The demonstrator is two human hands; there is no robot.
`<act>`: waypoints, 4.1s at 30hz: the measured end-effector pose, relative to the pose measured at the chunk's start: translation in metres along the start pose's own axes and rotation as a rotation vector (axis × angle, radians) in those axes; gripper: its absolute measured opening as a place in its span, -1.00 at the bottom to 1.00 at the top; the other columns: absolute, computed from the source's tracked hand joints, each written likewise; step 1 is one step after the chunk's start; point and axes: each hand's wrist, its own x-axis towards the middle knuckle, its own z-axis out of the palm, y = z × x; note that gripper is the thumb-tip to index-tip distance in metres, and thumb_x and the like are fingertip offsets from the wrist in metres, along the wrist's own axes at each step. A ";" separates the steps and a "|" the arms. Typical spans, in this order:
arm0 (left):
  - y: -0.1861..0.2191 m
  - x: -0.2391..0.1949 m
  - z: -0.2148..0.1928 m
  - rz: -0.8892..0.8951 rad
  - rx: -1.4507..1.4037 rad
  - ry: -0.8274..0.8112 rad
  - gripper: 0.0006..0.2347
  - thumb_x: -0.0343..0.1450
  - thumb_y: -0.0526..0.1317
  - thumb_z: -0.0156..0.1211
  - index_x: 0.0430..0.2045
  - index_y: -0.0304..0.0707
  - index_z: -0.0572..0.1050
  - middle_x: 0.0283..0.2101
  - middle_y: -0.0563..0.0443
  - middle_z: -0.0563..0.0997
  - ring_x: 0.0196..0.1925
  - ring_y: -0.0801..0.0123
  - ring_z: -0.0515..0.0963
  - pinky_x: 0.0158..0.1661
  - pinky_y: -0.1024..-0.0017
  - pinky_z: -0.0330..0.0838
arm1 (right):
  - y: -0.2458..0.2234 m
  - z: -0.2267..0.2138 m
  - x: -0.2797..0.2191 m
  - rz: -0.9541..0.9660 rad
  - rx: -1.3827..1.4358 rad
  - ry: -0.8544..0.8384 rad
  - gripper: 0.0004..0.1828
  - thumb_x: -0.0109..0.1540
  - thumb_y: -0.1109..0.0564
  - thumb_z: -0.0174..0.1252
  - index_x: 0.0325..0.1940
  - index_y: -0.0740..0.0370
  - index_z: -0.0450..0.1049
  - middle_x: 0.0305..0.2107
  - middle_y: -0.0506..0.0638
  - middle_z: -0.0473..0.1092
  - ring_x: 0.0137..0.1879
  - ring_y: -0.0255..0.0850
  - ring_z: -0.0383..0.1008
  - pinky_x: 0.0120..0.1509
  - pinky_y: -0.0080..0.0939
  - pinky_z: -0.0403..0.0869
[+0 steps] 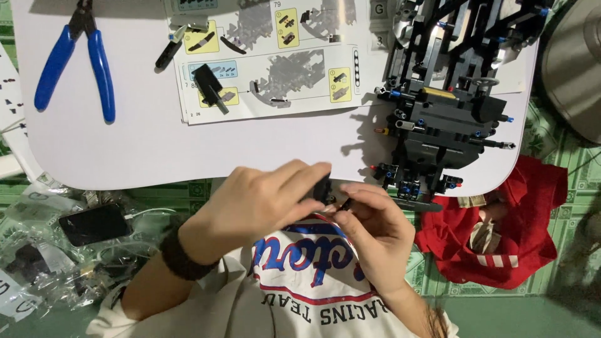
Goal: The person assembles a complex Lego Technic model by connecting small black and grey pieces to a larger chassis. They use a pair of blue pliers to separate a tightly fitted component and continue attaching additional parts according to an instruction manual.
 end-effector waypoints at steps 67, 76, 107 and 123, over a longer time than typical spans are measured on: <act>-0.006 -0.006 -0.003 -0.557 -0.542 0.189 -0.91 0.25 -0.33 0.16 -0.46 -0.33 0.53 -0.55 0.06 0.63 -0.68 0.52 0.47 -0.63 0.61 0.33 | -0.015 0.042 0.011 -0.236 -0.540 -0.147 -0.43 0.13 0.38 0.04 0.22 0.44 0.13 0.04 0.25 0.29 -0.15 -0.21 0.46 -0.04 -0.35 0.51; -0.040 -0.005 -0.001 -0.488 0.108 0.286 -0.71 0.41 -0.30 0.05 -0.02 -0.36 0.20 -0.58 0.20 0.41 -0.79 0.62 0.22 -0.84 0.70 0.04 | -0.009 0.028 0.005 -0.224 -0.517 -0.228 -0.80 0.08 0.37 0.06 -0.21 0.44 0.41 -0.15 0.18 0.38 -0.27 -0.28 0.43 -0.22 -0.45 0.48; 0.013 -0.018 0.009 -0.684 -1.034 0.229 -0.77 0.23 -0.42 0.20 -0.29 -0.43 0.38 -0.29 -0.11 0.57 -0.45 0.40 0.64 -0.41 0.61 0.55 | -0.015 0.014 0.013 0.143 -0.175 -0.325 -0.70 0.14 0.30 0.05 -0.04 0.41 0.34 -0.47 0.04 0.44 -0.40 -0.30 0.44 -0.30 -0.41 0.45; 0.017 0.005 0.029 -0.559 -0.816 0.092 -0.92 0.37 -0.33 0.01 -0.51 -0.34 0.44 -0.68 0.15 0.41 -0.69 0.60 0.25 -0.65 0.62 0.14 | 0.000 -0.010 -0.008 0.097 -0.256 -0.131 -0.84 0.16 0.29 0.04 -0.19 0.38 0.41 -0.61 -0.02 0.48 -0.64 -0.43 0.27 -0.59 -0.55 0.26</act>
